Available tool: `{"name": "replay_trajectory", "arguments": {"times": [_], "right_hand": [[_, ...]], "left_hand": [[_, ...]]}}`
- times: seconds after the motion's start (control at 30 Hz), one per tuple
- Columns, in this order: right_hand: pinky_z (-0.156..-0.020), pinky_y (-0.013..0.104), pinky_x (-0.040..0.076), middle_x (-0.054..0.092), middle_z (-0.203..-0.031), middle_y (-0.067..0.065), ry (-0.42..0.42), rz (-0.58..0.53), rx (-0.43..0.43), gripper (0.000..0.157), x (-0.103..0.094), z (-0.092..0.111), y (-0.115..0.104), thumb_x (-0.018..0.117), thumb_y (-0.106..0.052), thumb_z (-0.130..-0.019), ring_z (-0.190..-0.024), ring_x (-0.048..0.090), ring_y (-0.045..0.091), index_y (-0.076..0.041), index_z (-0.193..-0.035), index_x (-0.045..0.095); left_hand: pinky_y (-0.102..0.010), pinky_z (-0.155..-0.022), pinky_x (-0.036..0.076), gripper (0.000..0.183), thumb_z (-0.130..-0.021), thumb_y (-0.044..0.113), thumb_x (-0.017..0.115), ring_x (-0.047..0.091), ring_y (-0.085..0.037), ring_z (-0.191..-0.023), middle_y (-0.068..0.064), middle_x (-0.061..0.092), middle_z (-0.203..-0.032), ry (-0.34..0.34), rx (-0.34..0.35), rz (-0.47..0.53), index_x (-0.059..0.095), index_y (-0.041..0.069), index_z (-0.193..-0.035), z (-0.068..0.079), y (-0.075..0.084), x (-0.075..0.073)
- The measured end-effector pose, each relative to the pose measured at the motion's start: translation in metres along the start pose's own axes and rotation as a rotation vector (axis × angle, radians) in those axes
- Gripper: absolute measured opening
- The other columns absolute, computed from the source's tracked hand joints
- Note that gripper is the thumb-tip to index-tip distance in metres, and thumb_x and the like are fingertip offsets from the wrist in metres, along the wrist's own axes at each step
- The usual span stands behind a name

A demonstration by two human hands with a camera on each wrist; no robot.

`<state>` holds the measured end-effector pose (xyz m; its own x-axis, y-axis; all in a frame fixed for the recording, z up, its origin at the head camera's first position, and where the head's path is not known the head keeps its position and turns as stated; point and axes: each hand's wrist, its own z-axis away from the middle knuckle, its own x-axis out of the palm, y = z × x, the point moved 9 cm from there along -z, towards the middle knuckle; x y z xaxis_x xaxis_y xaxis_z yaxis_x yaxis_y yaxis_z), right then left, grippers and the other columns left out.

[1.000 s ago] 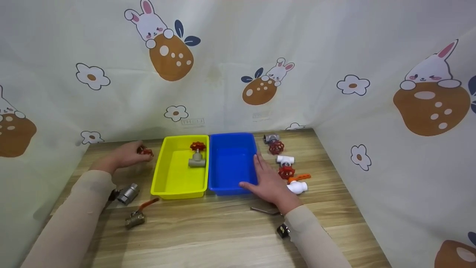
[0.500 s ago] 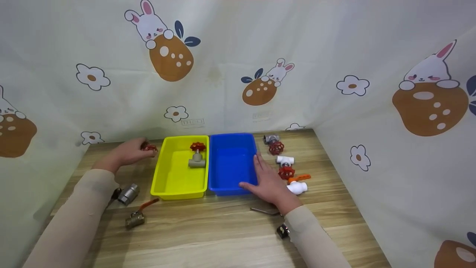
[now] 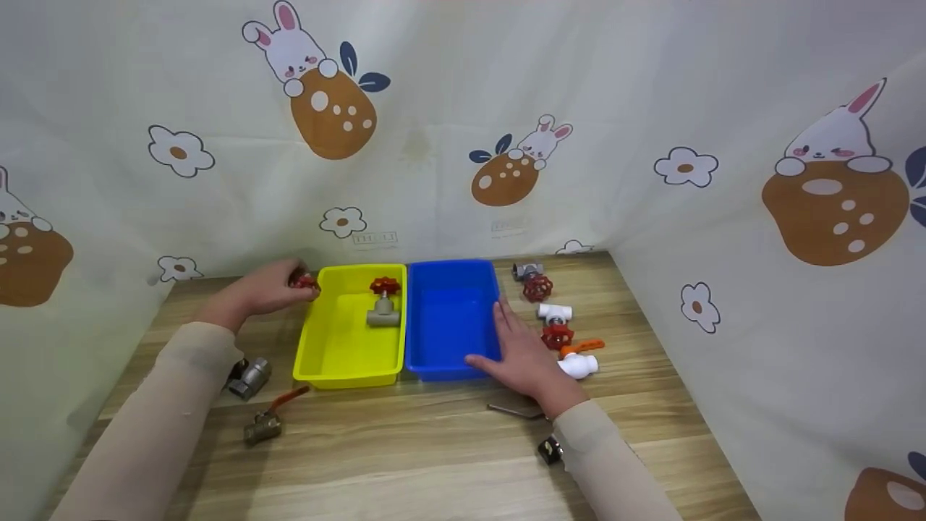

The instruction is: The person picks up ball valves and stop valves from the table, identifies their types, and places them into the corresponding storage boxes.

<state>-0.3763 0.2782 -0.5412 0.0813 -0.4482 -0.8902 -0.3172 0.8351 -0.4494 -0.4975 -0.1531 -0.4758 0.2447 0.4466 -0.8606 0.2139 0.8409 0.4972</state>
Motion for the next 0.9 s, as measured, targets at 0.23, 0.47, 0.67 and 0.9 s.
{"name": "replay_trajectory", "arguments": {"times": [0.23,0.47,0.67,0.9], "right_hand": [[-0.125,0.076,0.026,0.009,-0.186,0.011,0.003,-0.001,-0.003,0.117,0.000,0.000,0.000,0.061,-0.079,-0.099,-0.165,0.020,0.050,-0.009,-0.178,0.012],[-0.126,0.075,0.025,0.009,-0.186,0.011,0.012,-0.005,-0.013,0.116,0.000,0.000,0.000,0.061,-0.079,-0.099,-0.166,0.019,0.050,-0.008,-0.178,0.013],[-0.127,0.074,0.024,0.012,-0.185,0.014,0.020,0.009,-0.010,0.116,0.000,-0.001,0.002,0.063,-0.077,-0.099,-0.165,0.021,0.052,-0.007,-0.178,0.013],[-0.127,0.075,0.023,0.012,-0.185,0.014,0.029,0.000,-0.020,0.116,0.000,-0.001,0.002,0.064,-0.076,-0.099,-0.164,0.021,0.053,-0.007,-0.178,0.014]], "left_hand": [[-0.044,-0.089,0.055,0.058,-0.091,0.051,0.082,0.061,-0.032,-0.101,-0.013,0.065,-0.109,-0.036,0.010,0.011,0.060,0.009,-0.124,0.000,0.014,-0.001],[-0.047,-0.094,0.057,0.060,-0.088,0.048,0.085,0.062,-0.034,-0.105,-0.012,0.068,-0.114,-0.068,0.006,0.003,0.062,0.011,-0.128,-0.005,0.026,0.002],[-0.047,-0.094,0.057,0.057,-0.090,0.043,0.085,0.063,-0.033,-0.105,-0.012,0.069,-0.115,-0.116,-0.013,-0.007,0.062,0.007,-0.130,-0.006,0.041,0.004],[-0.048,-0.097,0.055,0.053,-0.094,0.037,0.084,0.062,-0.033,-0.106,-0.013,0.069,-0.117,-0.173,-0.017,-0.006,0.062,0.006,-0.131,-0.010,0.055,0.010]]}}
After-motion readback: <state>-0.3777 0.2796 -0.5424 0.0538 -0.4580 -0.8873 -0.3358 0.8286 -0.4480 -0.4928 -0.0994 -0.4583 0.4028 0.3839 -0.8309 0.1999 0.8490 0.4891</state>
